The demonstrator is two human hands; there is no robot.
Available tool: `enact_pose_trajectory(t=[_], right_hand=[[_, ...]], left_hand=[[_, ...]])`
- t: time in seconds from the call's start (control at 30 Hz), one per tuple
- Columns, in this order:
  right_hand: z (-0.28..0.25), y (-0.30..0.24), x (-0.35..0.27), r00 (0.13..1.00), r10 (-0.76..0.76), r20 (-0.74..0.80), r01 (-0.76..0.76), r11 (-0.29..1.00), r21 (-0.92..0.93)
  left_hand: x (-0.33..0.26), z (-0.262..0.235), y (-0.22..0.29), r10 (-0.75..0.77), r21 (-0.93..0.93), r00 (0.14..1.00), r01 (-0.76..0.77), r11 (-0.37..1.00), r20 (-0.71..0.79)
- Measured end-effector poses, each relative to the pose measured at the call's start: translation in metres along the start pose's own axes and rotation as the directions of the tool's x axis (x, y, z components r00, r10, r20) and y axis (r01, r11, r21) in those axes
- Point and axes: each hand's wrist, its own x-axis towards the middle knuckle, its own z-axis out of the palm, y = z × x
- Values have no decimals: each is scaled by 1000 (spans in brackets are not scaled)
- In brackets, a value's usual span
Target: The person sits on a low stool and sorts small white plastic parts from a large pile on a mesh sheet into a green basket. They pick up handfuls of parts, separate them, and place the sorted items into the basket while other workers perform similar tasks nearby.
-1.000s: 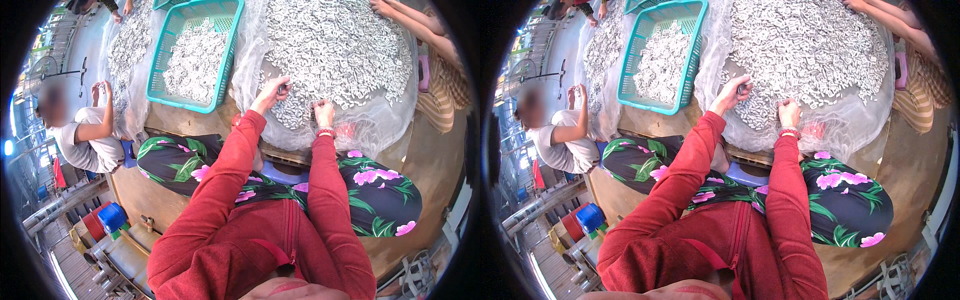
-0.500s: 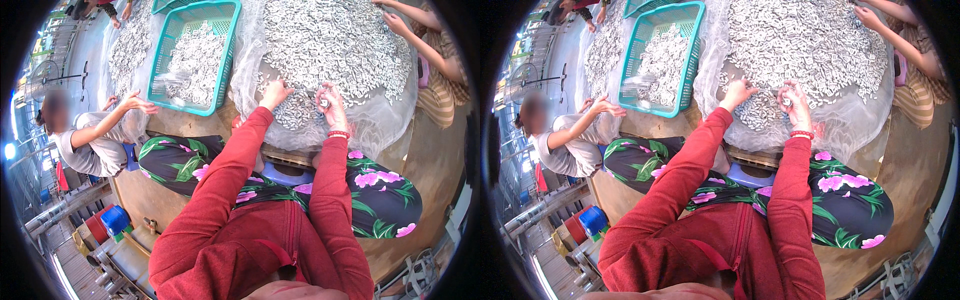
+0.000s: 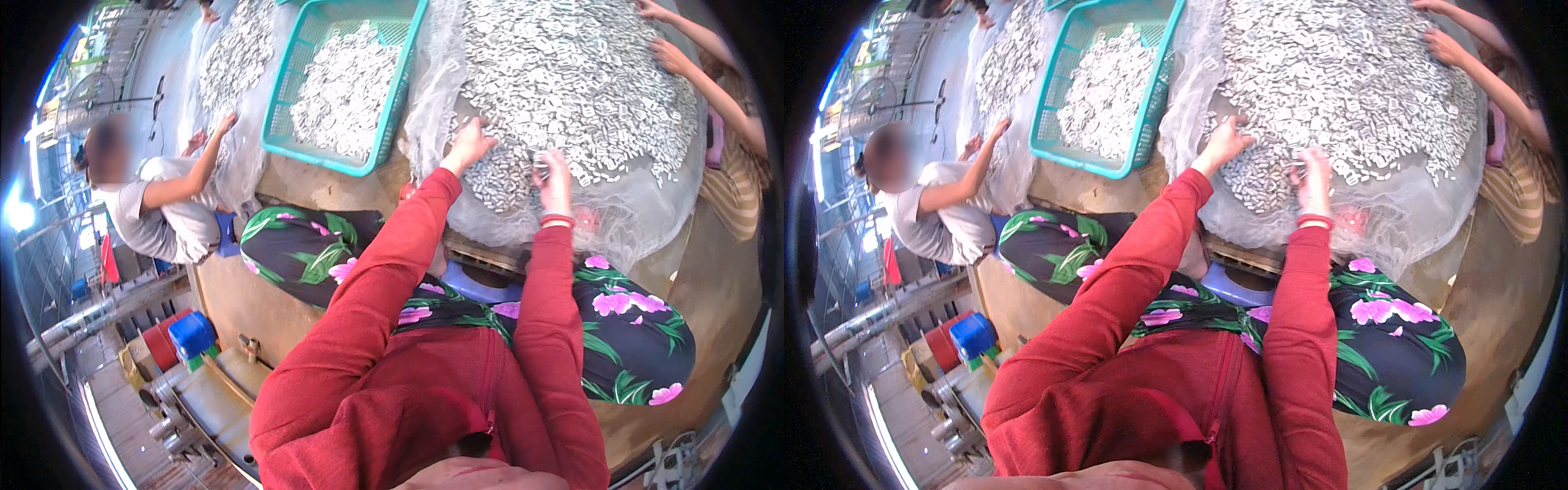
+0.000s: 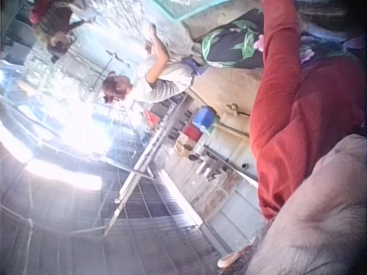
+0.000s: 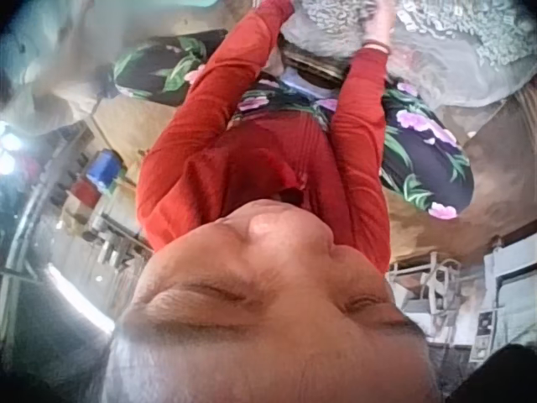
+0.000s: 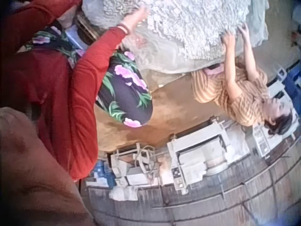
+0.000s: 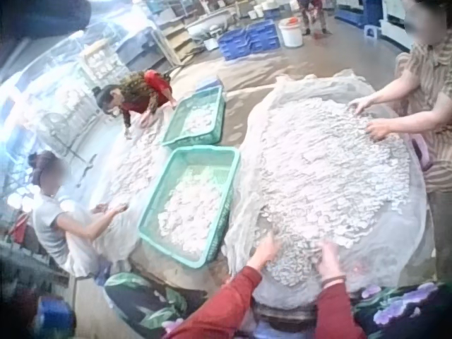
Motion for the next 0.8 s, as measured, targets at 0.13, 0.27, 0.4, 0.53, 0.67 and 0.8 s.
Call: enact_pose_trajectory(t=[0.13,0.27,0.4,0.53,0.67,0.8], right_hand=[[-20,-41,4,970,-115,212,57,964,260],[-2,-48,7,989,-104,101,110,992,-63],[-33,-5,63,994,-110,10,86,715,-694],[-39,39,77,885,-456,98,239,263,-935],[-41,59,84,884,-467,17,311,562,-766],[-10,25,54,996,-67,-57,60,991,-116]], left_hand=[[-3,-56,47,-27,-880,952,291,374,304],[-18,-134,78,296,-982,946,85,167,132],[-44,-192,90,342,-913,932,-31,408,121],[-81,-199,85,108,-839,991,12,544,85],[-89,-205,53,133,-956,988,32,291,74],[-93,-226,51,180,-996,982,-73,47,-63]])
